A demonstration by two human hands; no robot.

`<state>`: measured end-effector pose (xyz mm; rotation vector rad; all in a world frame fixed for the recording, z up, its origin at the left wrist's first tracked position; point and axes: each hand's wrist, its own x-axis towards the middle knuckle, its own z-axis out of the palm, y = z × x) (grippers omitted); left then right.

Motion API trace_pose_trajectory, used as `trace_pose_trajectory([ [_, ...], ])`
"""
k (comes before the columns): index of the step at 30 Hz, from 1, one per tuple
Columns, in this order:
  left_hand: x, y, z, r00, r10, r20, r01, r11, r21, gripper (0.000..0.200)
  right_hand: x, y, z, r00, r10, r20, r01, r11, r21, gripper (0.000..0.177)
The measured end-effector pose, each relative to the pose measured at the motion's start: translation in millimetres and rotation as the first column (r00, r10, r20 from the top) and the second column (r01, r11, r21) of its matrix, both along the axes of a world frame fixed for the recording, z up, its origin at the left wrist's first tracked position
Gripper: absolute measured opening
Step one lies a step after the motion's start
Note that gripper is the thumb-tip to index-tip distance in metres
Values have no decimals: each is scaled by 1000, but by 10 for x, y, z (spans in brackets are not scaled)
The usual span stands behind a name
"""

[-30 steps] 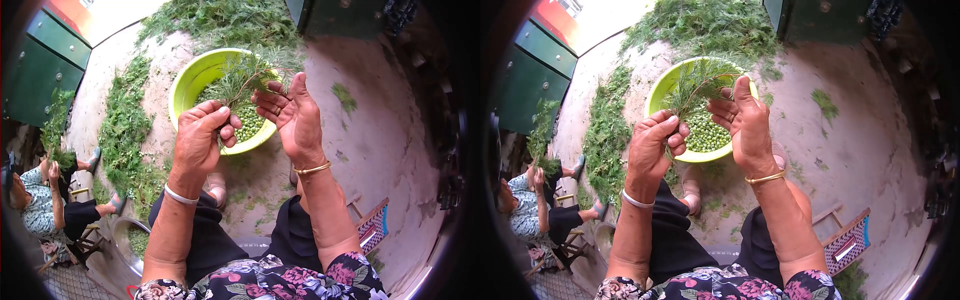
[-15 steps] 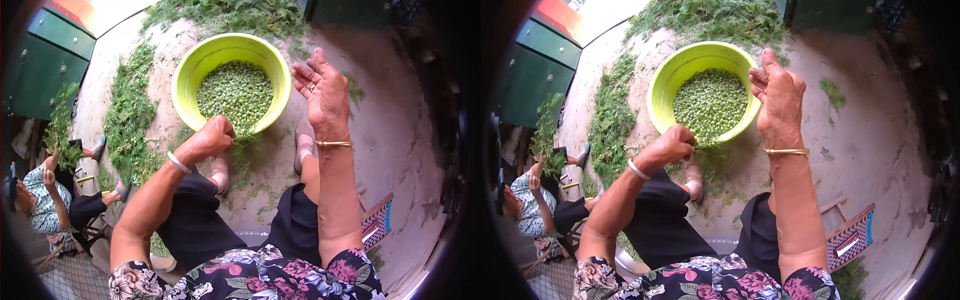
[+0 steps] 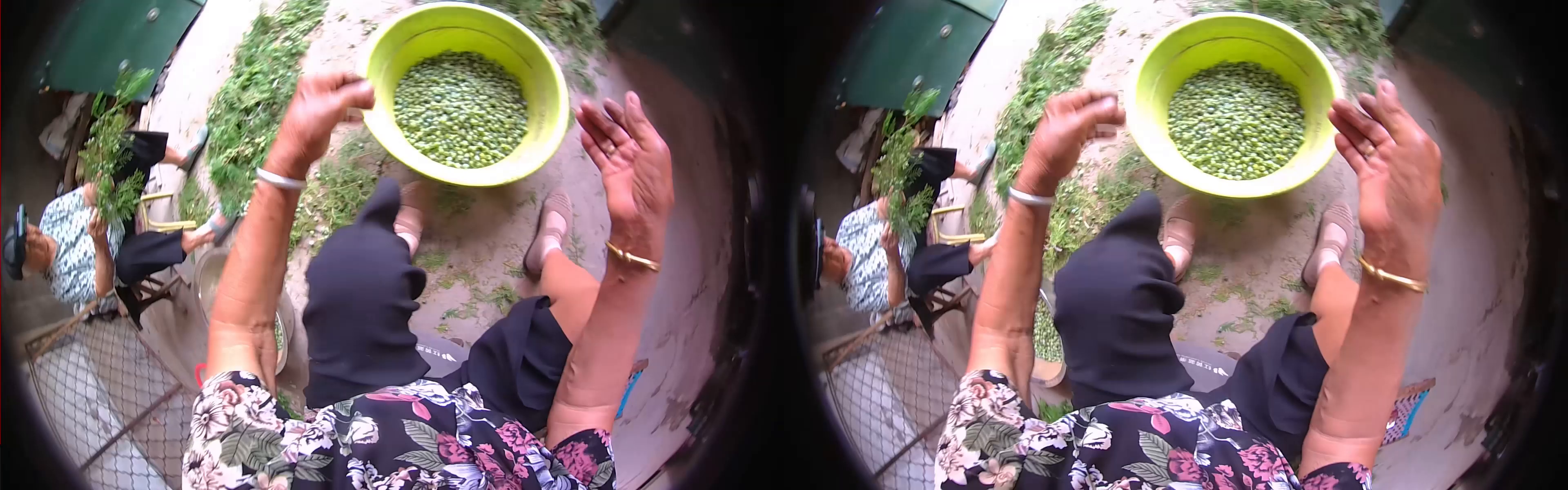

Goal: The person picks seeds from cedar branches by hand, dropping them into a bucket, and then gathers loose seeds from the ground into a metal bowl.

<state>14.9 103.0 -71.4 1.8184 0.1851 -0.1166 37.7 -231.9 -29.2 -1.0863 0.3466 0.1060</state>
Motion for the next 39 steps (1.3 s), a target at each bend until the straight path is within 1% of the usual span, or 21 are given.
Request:
trace_pose_trajectory([
  [2, -485, 350, -510, 976, 185, -112, -180, 982, 53, 30, -47, 80, -20, 996, 89, -1, -89, 992, -87, 39],
  [4, -1072, 764, -1219, 908, 361, -211, -372, 928, -10, 21, -79, 137, -66, 988, 149, -35, -153, 980, -124, 36],
  [6, -1685, 963, -1735, 710, 569, -415, -619, 785, 17, 11, -101, 204, -125, 980, 179, -86, -190, 970, -148, 30],
  [9, -2387, 934, -2190, 454, 662, -596, -767, 631, 117, 7, -125, 332, -153, 966, 247, -76, -258, 948, -189, 29],
  [12, -2808, 761, -2533, 361, 649, -669, -801, 583, 134, 6, -132, 429, -198, 944, 311, -107, -328, 914, -237, 33],
  [14, -2966, 652, -2719, 342, 602, -722, -709, 669, 223, 5, -130, 520, -225, 930, 342, -133, -365, 895, -257, 33],
  [15, -2997, 630, -2806, 332, 595, -732, -713, 666, 219, 5, -118, 543, -231, 925, 352, -141, -378, 883, -277, 33],
  [17, -2987, 646, -3009, 456, 617, -642, -601, 745, 289, 12, -104, 600, -258, 918, 365, -154, -395, 869, -299, 33],
  [18, -2973, 659, -3209, 565, 687, -457, -498, 725, 475, 23, -103, 640, -265, 917, 368, -154, -399, 862, -312, 34],
  [19, -2783, 667, -3092, 564, 684, -463, -497, 729, 471, 23, -99, 675, -273, 916, 370, -154, -400, 857, -324, 34],
  [21, -2360, 743, -2849, 745, 640, -190, -367, 630, 684, 32, -91, 736, -283, 911, 376, -167, -411, 849, -331, 34],
  [24, -1925, 884, -2921, 814, 575, -82, -382, 637, 669, 35, -76, 768, -303, 908, 380, -177, -419, 841, -343, 34],
  [25, -1776, 891, -2915, 819, 568, -85, -378, 644, 665, 35, -68, 759, -309, 907, 382, -177, -421, 836, -351, 33],
  [27, -1531, 885, -2903, 692, 661, -291, -340, 654, 676, 34, -48, 738, -323, 902, 394, -176, -431, 831, -351, 31],
  [31, -1513, 848, -3183, 584, 751, -307, -421, 605, 676, 31, -31, 757, -286, 898, 401, -183, -441, 828, -346, 29],
  [32, -1656, 959, -3593, 627, 729, -275, -528, 658, 537, 19, -37, 775, -281, 900, 395, -182, -435, 830, -349, 29],
  [33, -1621, 928, -3488, 632, 724, -274, -525, 661, 535, 19, -41, 800, -274, 907, 383, -174, -421, 837, -350, 28],
  [34, -1568, 882, -3235, 562, 718, -410, -659, 689, 303, 14, -40, 813, -265, 914, 372, -164, -406, 844, -350, 28],
  [35, -1527, 852, -3001, 509, 669, -542, -769, 636, 64, 10, -33, 816, -258, 917, 368, -157, -400, 847, -350, 28],
  [37, -1553, 903, -2712, 564, 638, -525, -752, 660, -7, 3, -26, 828, -238, 902, 395, -176, -432, 828, -358, 26],
  [39, -1589, 942, -2474, 655, 622, -429, -741, 639, -205, 7, -42, 827, -228, 903, 396, -164, -429, 826, -365, 25],
])
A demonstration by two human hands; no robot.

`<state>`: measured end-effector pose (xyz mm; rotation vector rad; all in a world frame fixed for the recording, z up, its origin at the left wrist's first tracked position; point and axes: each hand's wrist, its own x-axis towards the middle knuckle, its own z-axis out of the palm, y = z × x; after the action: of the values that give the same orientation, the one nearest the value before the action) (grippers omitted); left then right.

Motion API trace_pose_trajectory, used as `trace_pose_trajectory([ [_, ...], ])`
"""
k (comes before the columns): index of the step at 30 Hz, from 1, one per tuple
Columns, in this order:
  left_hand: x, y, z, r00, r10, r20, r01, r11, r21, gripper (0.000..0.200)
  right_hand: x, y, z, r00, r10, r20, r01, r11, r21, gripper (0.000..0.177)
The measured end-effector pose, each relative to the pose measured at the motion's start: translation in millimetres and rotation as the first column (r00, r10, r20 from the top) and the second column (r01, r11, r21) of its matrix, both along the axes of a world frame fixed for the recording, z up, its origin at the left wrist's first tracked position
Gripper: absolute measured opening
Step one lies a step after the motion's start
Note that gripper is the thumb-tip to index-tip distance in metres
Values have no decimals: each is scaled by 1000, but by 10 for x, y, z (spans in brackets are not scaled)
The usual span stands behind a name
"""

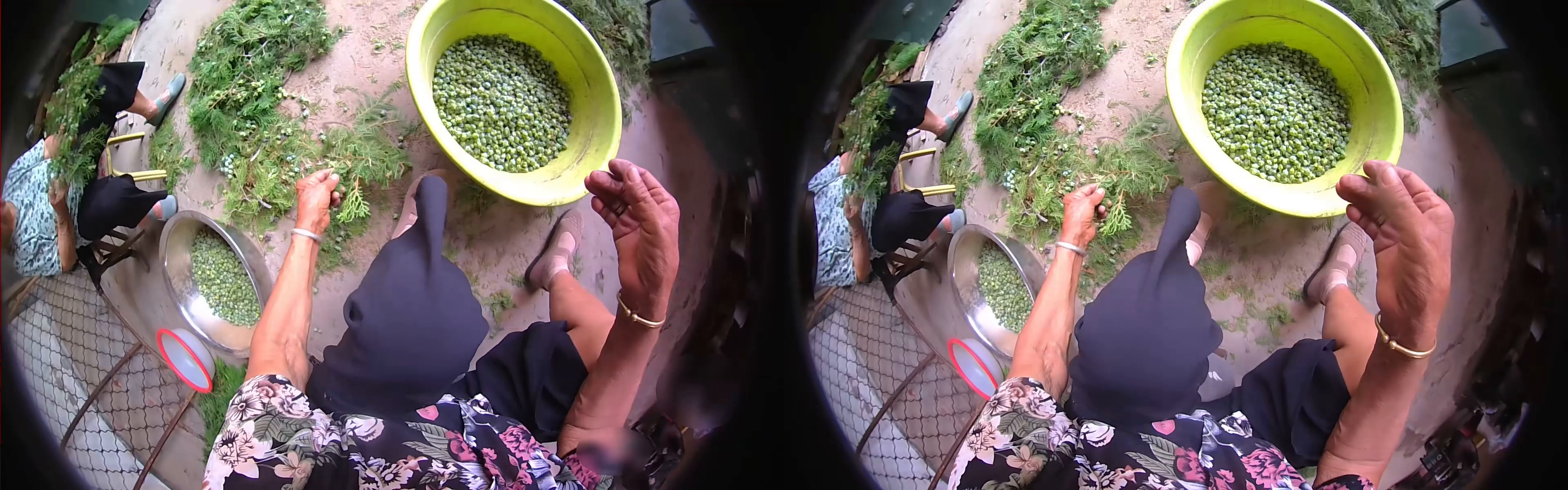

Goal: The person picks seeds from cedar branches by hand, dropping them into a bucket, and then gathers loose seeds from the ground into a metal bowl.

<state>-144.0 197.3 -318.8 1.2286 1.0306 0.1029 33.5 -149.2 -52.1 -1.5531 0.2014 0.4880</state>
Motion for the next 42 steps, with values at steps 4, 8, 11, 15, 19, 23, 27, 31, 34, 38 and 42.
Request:
trace_pose_trajectory([
  [4, -97, 36, 540, 969, -115, 221, 95, 990, 101, 14, -70, 13, 3, 998, 31, 52, -30, 999, -26, 27],
  [8, -217, 122, 814, 937, -98, 336, 96, 995, 23, 24, -150, 104, 32, 977, 172, 126, -150, 974, -170, 26],
  [11, -102, -74, 1409, 910, -128, 395, 138, 990, 4, 25, -197, 131, -119, 901, 313, 300, -224, 928, -296, 21],
  [15, -53, -161, 1668, 856, 5, 517, 120, 971, -208, 22, -297, 144, -221, 824, 445, 352, -288, 862, -417, 33],
  [19, 37, -301, 2031, 801, -20, 599, 273, 902, -334, 18, -337, 118, -220, 711, 495, 499, -263, 846, -464, 38],
  [23, 142, -454, 2264, 713, 21, 701, 355, 852, -386, 15, -326, 56, -169, 676, 536, 506, -234, 807, -542, 39],
  [27, 303, -589, 2544, 695, 15, 719, 401, 822, -404, 13, -275, -20, -151, 708, 478, 519, -183, 835, -520, 36],
  [31, 410, -788, 2809, 662, 23, 749, 453, 784, -424, 22, -154, -234, -99, 740, 295, 605, 14, 892, -452, 37],
  [34, 460, -972, 3024, 656, -7, 755, 471, 786, -402, 24, -69, -422, 69, 803, 129, 582, 157, 896, -415, 31],
  [38, 515, -1317, 3255, 651, -138, 746, 542, 773, -330, 20, -3, -680, 196, 805, 2, 593, 305, 856, -417, 32],
  [42, 741, -1604, 3368, 701, -313, 640, 607, 733, -306, 22, 6, -868, 253, 742, -190, 643, 468, 834, -294, 28],
])
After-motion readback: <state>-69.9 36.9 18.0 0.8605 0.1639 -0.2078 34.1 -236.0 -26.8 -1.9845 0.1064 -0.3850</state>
